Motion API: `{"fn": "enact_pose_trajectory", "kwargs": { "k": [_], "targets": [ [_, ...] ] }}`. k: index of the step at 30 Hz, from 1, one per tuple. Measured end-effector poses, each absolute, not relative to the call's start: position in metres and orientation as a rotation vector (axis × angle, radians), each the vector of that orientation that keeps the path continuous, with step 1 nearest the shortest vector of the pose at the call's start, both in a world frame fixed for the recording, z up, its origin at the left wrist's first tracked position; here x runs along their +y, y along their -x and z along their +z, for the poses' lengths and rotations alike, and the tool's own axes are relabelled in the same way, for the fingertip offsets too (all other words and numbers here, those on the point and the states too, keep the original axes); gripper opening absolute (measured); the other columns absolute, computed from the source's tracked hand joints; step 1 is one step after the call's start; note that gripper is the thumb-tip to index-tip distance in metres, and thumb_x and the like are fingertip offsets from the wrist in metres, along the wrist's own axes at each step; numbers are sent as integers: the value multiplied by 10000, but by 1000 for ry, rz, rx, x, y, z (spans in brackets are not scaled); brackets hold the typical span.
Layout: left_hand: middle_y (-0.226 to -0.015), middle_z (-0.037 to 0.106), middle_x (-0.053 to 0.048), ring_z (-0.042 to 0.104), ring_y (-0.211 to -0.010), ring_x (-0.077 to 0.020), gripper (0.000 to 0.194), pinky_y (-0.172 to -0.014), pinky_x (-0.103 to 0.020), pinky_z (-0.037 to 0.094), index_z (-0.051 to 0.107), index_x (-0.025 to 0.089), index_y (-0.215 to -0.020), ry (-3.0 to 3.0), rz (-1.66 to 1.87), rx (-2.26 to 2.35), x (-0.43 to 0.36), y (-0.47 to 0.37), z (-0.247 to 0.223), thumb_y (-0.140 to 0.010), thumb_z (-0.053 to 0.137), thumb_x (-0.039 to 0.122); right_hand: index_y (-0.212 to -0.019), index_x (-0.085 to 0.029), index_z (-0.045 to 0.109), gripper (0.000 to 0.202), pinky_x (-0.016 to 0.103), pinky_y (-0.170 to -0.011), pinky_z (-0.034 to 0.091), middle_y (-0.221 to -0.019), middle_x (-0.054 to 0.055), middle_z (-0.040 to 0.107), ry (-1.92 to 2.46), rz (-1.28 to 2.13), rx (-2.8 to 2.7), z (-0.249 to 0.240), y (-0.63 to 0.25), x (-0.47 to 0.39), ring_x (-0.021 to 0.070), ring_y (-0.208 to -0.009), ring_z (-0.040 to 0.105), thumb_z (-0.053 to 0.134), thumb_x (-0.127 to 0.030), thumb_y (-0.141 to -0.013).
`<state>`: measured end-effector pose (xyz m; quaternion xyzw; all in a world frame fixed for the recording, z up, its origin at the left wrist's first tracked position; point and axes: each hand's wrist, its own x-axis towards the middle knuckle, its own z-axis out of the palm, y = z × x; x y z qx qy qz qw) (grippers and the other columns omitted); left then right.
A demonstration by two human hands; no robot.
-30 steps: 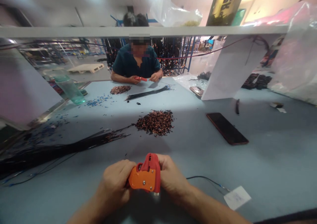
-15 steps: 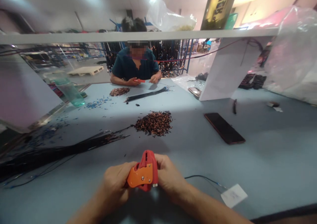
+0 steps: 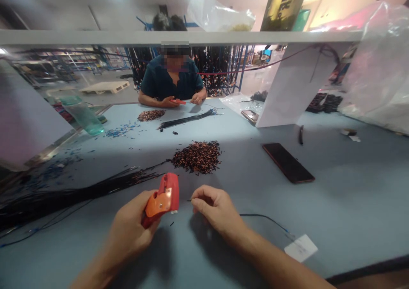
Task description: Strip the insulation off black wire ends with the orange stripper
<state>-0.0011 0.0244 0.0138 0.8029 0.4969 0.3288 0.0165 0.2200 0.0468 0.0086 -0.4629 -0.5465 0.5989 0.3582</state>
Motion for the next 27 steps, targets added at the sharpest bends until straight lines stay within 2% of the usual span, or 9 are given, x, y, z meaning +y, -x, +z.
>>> {"fn": "enact_pose_trajectory", "kwargs": {
  "k": [2, 4, 7, 11, 15, 18, 19, 22, 27],
  "targets": [
    [-830, 673, -98, 609, -707, -255, 339, -631, -367, 494, 596, 152, -1047, -2682, 963, 1633, 25, 2, 10, -715, 538, 121, -758, -182, 622, 192, 224, -475, 326, -635, -35, 532, 1220, 1474, -1443, 7, -223, 49, 87, -495, 403, 617, -367, -811],
    [-815, 655, -111, 588, -709, -276, 367, -643, -407, 489, 609, 132, -1042, -2821, 807, 1586, 25, 1, 5, -681, 544, 107, -767, -181, 632, 163, 233, -485, 330, -637, -27, 522, 1240, 1425, -1470, 5, -224, 52, 96, -511, 398, 605, -336, -810],
    [-795, 639, -119, 577, -708, -288, 374, -650, -440, 492, 624, 103, -1022, -2884, 637, 1487, 24, -2, 1, -657, 544, 90, -772, -183, 636, 126, 244, -496, 332, -620, -26, 510, 1267, 1395, -1477, 3, -226, 54, 106, -517, 400, 599, -303, -792],
    [-800, 645, -121, 582, -711, -293, 352, -647, -452, 490, 627, 104, -1014, -2801, 648, 1495, 23, -4, 1, -676, 533, 99, -775, -185, 643, 140, 249, -523, 355, -625, -28, 514, 1284, 1395, -1495, 4, -228, 54, 113, -533, 427, 582, -308, -804],
    [-858, 681, -86, 608, -725, -240, 311, -650, -368, 492, 622, 155, -1018, -2416, 835, 1456, 23, -3, 12, -719, 538, 140, -772, -190, 648, 159, 247, -521, 351, -599, -43, 499, 1295, 1376, -1502, 5, -229, 53, 109, -515, 434, 589, -333, -807],
    [-745, 633, -6, 550, -599, -154, 188, -557, -267, 440, 638, 189, -966, -1970, 887, 1433, 24, 2, 25, -803, 563, 242, -804, -195, 647, 159, 249, -510, 337, -544, -61, 458, 1294, 1378, -1473, 4, -229, 53, 112, -492, 427, 602, -347, -804],
    [-688, 588, 15, 511, -557, -139, 213, -524, -255, 410, 643, 190, -982, -1852, 904, 1409, 25, 4, 28, -808, 585, 299, -811, -198, 648, 155, 251, -511, 337, -534, -63, 447, 1291, 1384, -1472, 3, -230, 53, 114, -492, 428, 602, -346, -805],
    [-704, 555, 8, 527, -611, -146, 277, -554, -264, 415, 648, 183, -1015, -1494, 1024, 1323, 25, 11, 31, -807, 622, 364, -817, -202, 654, 134, 259, -517, 345, -572, -48, 473, 1281, 1389, -1513, 0, -231, 53, 116, -502, 442, 599, -325, -812],
    [-740, 554, -13, 551, -690, -166, 290, -651, -310, 461, 650, 183, -1051, -1114, 1177, 1176, 24, 11, 22, -780, 643, 284, -791, -202, 695, 133, 281, -612, 409, -776, 26, 576, 1171, 1191, -1839, -2, -235, 51, 151, -660, 541, 574, -229, -840]
  ]
}}
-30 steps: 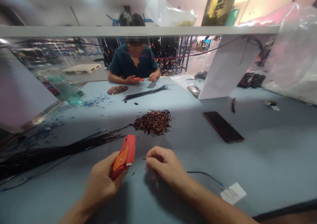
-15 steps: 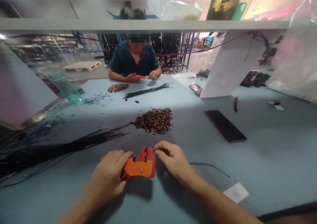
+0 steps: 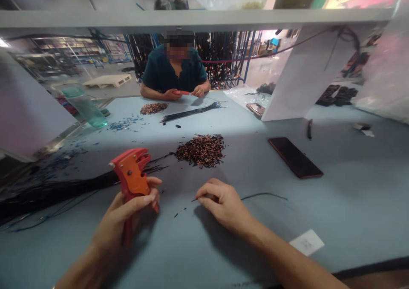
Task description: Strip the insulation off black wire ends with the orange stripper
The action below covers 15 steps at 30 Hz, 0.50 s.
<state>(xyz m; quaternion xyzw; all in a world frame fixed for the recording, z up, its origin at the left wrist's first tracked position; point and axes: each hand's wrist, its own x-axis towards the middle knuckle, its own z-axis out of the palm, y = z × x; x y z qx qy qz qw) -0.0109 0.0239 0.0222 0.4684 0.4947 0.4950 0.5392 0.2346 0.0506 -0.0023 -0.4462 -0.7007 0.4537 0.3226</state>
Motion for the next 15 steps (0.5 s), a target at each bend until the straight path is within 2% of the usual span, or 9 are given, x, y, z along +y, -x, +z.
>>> {"fn": "enact_pose_trajectory", "kwargs": {
  "k": [3, 8, 11, 15],
  "targets": [
    [-729, 546, -15, 537, -676, -162, 285, -633, -310, 455, 655, 174, -1032, -1031, 1200, 1151, 24, 8, 21, -764, 652, 270, -790, -204, 695, 151, 282, -646, 415, -761, 28, 581, 1115, 1017, -2020, -4, -232, 48, 159, -696, 555, 563, -192, -863],
    [-705, 546, 7, 529, -655, -142, 260, -619, -287, 441, 660, 191, -983, -952, 1228, 1129, 27, 7, 22, -732, 673, 258, -817, -190, 660, 78, 250, -598, 383, -772, 25, 606, 1089, 828, -2228, -9, -218, 38, 136, -639, 544, 596, -152, -839],
    [-691, 542, 14, 523, -645, -141, 265, -600, -279, 437, 655, 189, -964, -893, 1242, 1110, 27, 7, 21, -711, 686, 260, -764, -187, 646, 114, 236, -563, 348, -744, 23, 608, 1082, 694, -2345, -13, -211, 35, 127, -602, 529, 577, -153, -848],
    [-697, 555, 15, 527, -644, -140, 263, -599, -272, 441, 650, 187, -957, -857, 1246, 1134, 27, 5, 22, -706, 693, 250, -750, -186, 631, 135, 236, -558, 338, -712, 16, 598, 1251, 458, -2223, -15, -212, 42, 126, -573, 510, 545, -150, -846]
  ]
}}
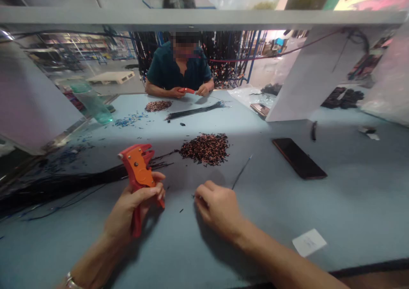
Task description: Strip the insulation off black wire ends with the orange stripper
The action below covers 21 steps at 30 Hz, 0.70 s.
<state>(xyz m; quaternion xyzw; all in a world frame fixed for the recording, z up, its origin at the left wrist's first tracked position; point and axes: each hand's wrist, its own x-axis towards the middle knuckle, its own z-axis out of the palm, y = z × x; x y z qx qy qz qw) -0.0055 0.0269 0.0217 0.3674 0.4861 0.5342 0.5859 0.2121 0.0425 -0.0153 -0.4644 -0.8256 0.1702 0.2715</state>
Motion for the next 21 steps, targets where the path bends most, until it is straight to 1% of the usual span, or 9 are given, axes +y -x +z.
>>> {"fn": "enact_pose_trajectory", "kwargs": {
  "k": [3, 6, 11, 14, 17, 21],
  "targets": [
    [-696, 566, 16, 531, -643, -138, 255, -601, -263, 446, 653, 187, -947, -862, 1250, 1164, 27, 4, 24, -700, 692, 237, -765, -187, 620, 99, 227, -573, 365, -696, 0, 585, 1289, 466, -2074, -15, -216, 49, 123, -574, 518, 564, -146, -836],
    [-697, 579, 14, 531, -640, -131, 245, -591, -244, 442, 657, 184, -927, -859, 1280, 1185, 28, 5, 26, -691, 699, 233, -771, -191, 616, 97, 213, -564, 372, -715, -7, 587, 1174, 558, -2149, -16, -215, 47, 114, -575, 523, 582, -139, -845],
    [-677, 562, 21, 541, -634, -122, 220, -579, -223, 439, 655, 174, -890, -813, 1365, 1157, 30, 7, 26, -674, 691, 202, -782, -184, 615, 71, 220, -555, 367, -722, -9, 571, 1078, 575, -2279, -19, -212, 41, 116, -573, 497, 639, -136, -829],
    [-678, 557, 20, 537, -621, -118, 216, -557, -219, 440, 651, 165, -866, -765, 1405, 1155, 32, 10, 26, -654, 688, 185, -804, -174, 614, 75, 220, -564, 381, -751, 3, 572, 1028, 676, -2333, -12, -218, 42, 116, -589, 501, 607, -107, -839],
    [-688, 560, 18, 535, -621, -119, 217, -542, -218, 444, 649, 166, -868, -751, 1427, 1158, 32, 12, 26, -654, 685, 178, -853, -168, 626, 123, 221, -589, 402, -800, 22, 594, 939, 799, -2421, -3, -226, 43, 119, -626, 523, 551, -71, -849],
    [-672, 567, 16, 535, -619, -123, 212, -545, -222, 448, 650, 168, -863, -767, 1411, 1158, 31, 13, 27, -654, 688, 175, -860, -174, 630, 121, 232, -623, 422, -797, 23, 626, 908, 884, -2361, 0, -233, 42, 127, -659, 549, 546, -87, -857]
  ]
}}
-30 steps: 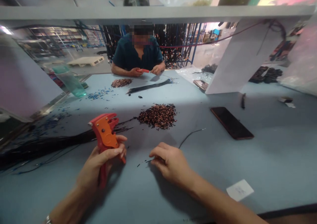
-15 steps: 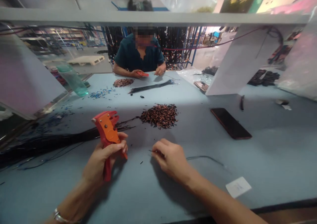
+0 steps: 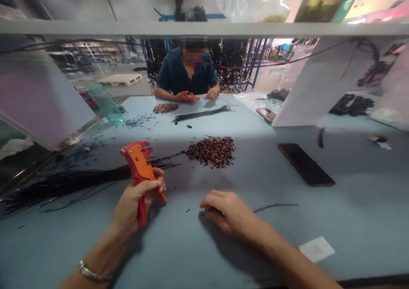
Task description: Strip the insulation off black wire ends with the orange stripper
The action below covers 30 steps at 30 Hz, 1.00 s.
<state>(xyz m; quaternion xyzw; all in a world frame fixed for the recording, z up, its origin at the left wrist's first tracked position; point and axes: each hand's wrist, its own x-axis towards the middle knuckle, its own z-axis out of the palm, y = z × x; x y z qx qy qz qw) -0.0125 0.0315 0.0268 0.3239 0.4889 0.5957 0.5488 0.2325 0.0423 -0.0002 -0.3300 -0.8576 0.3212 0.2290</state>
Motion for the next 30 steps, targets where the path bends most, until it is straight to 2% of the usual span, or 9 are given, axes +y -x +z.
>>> {"fn": "enact_pose_trajectory", "kwargs": {
  "k": [4, 8, 11, 18, 25, 30],
  "targets": [
    [-690, 619, -15, 545, -608, -140, 212, -573, -264, 477, 665, 160, -884, -827, 1244, 1000, 24, 8, 30, -681, 678, 220, -816, -184, 615, 51, 225, -615, 429, -721, -7, 610, 993, 903, -2070, 3, -229, 38, 123, -638, 552, 594, -149, -846],
    [-865, 692, -89, 568, -631, -162, 231, -585, -306, 494, 683, 144, -904, -908, 1051, 804, 15, -3, 29, -701, 660, 251, -789, -188, 602, 72, 210, -586, 432, -684, -25, 578, 973, 948, -1887, 11, -222, 31, 112, -606, 534, 611, -209, -858],
    [-937, 679, -85, 586, -644, -160, 245, -629, -318, 494, 690, 145, -911, -948, 953, 747, 12, -9, 26, -699, 682, 268, -780, -185, 596, 85, 204, -578, 427, -674, -29, 567, 957, 951, -1852, 12, -219, 28, 107, -599, 523, 618, -207, -859],
    [-730, 631, -22, 568, -658, -151, 250, -678, -286, 429, 672, 162, -914, -1025, 812, 793, 11, -8, 24, -690, 703, 269, -805, -189, 587, 80, 198, -577, 408, -689, -32, 565, 906, 867, -1921, 7, -218, 24, 98, -602, 507, 606, -148, -871],
    [-692, 620, -24, 527, -671, -161, 288, -651, -282, 373, 673, 170, -943, -1120, 758, 825, 8, -8, 23, -717, 703, 346, -812, -187, 573, 102, 204, -577, 399, -701, -27, 545, 871, 803, -1952, 9, -218, 23, 100, -611, 498, 570, -102, -869],
    [-701, 618, -31, 515, -662, -162, 273, -636, -285, 362, 685, 165, -927, -1115, 746, 868, 9, -8, 26, -703, 694, 322, -823, -195, 566, 100, 209, -570, 401, -713, -20, 553, 857, 780, -1968, 9, -219, 24, 106, -613, 501, 566, -103, -862]
  ]
}}
